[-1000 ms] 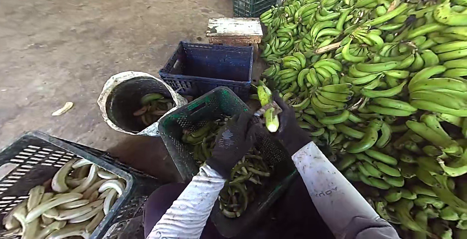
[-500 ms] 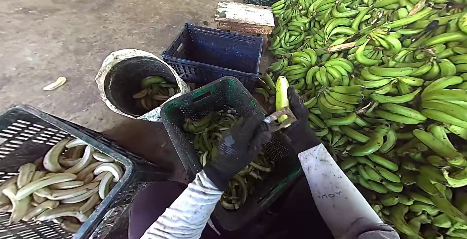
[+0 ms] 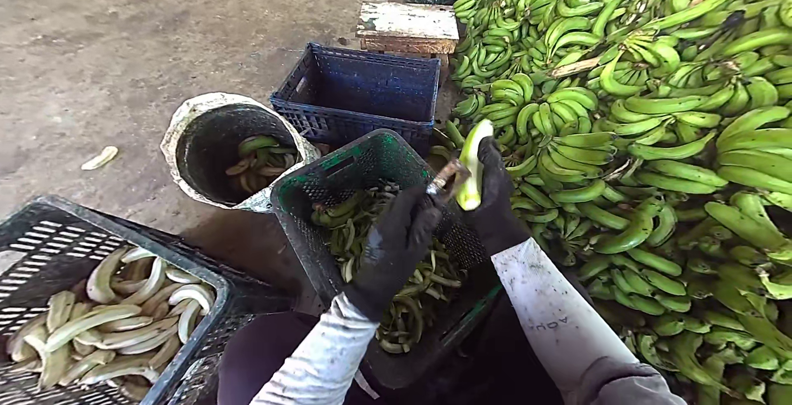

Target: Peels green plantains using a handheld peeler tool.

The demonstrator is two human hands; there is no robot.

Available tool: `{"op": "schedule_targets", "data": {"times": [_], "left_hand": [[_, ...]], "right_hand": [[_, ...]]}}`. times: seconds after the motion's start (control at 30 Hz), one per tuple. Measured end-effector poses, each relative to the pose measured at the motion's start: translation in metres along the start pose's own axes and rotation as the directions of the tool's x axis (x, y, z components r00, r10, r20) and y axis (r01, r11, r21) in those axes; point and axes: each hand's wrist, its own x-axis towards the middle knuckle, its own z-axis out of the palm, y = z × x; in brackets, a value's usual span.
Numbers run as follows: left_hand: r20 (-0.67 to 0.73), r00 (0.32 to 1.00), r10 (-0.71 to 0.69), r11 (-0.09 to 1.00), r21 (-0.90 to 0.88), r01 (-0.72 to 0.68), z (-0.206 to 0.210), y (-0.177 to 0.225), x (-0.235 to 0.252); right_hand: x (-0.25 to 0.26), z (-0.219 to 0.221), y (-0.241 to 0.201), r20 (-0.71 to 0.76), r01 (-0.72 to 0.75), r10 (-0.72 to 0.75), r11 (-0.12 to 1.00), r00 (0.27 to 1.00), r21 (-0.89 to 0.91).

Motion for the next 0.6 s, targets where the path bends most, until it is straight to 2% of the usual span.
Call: {"op": "schedule_targets", "data": {"times": [0.07, 0.13, 0.2, 0.27, 0.3, 0.37, 0.4, 0.43, 0.47, 0.53, 0.6], "left_hand": [[-0.022, 0.998, 0.060, 0.998, 0.012, -0.060, 0.014, 0.005, -0.008], [-0.030, 0.998, 0.061, 0.998, 0.035, -0.059, 0.019, 0.005, -0.008], [-0.006, 0.999, 0.038, 0.997, 0.073, -0.037, 0.014, 0.000, -0.001], [0.010, 1.000, -0.011, 0.995, 0.099, 0.010, 0.002, -0.012, 0.013], [0.005, 0.998, -0.058, 0.993, 0.101, 0.057, -0.006, -0.018, 0.019], [-0.034, 0.988, -0.151, 0.983, 0.100, 0.154, -0.021, -0.028, 0.027], [-0.056, 0.980, -0.193, 0.975, 0.099, 0.198, -0.027, -0.031, 0.028], [-0.073, 0.973, -0.219, 0.969, 0.104, 0.226, -0.032, -0.030, 0.029], [-0.082, 0.973, -0.215, 0.967, 0.119, 0.223, -0.033, -0.028, 0.029], [-0.060, 0.989, -0.137, 0.979, 0.141, 0.144, -0.024, -0.025, 0.026], [-0.024, 0.999, -0.040, 0.983, 0.179, 0.043, -0.005, -0.026, 0.020]], "right_hand": [[0.009, -0.002, 0.003, -0.073, 0.047, -0.043, 0.997, 0.996, 0.064], [0.009, -0.003, 0.002, -0.071, 0.036, -0.030, 0.996, 0.997, 0.083], [0.006, -0.006, 0.002, 0.048, -0.016, 0.013, 0.998, 0.999, 0.053], [-0.007, -0.002, -0.006, 0.145, -0.174, 0.192, 0.977, 0.971, -0.126], [-0.014, 0.000, -0.011, 0.213, -0.273, 0.325, 0.932, 0.921, -0.238], [-0.022, 0.001, -0.018, 0.389, -0.371, 0.531, 0.831, 0.753, -0.415], [-0.024, 0.000, -0.019, 0.445, -0.391, 0.574, 0.809, 0.688, -0.439], [-0.024, -0.003, -0.017, 0.471, -0.415, 0.585, 0.807, 0.660, -0.420], [-0.021, -0.008, -0.011, 0.477, -0.432, 0.564, 0.825, 0.674, -0.365], [-0.013, -0.013, -0.001, 0.411, -0.413, 0.459, 0.888, 0.788, -0.201], [-0.005, -0.013, 0.002, 0.292, -0.325, 0.320, 0.945, 0.901, -0.033]]}}
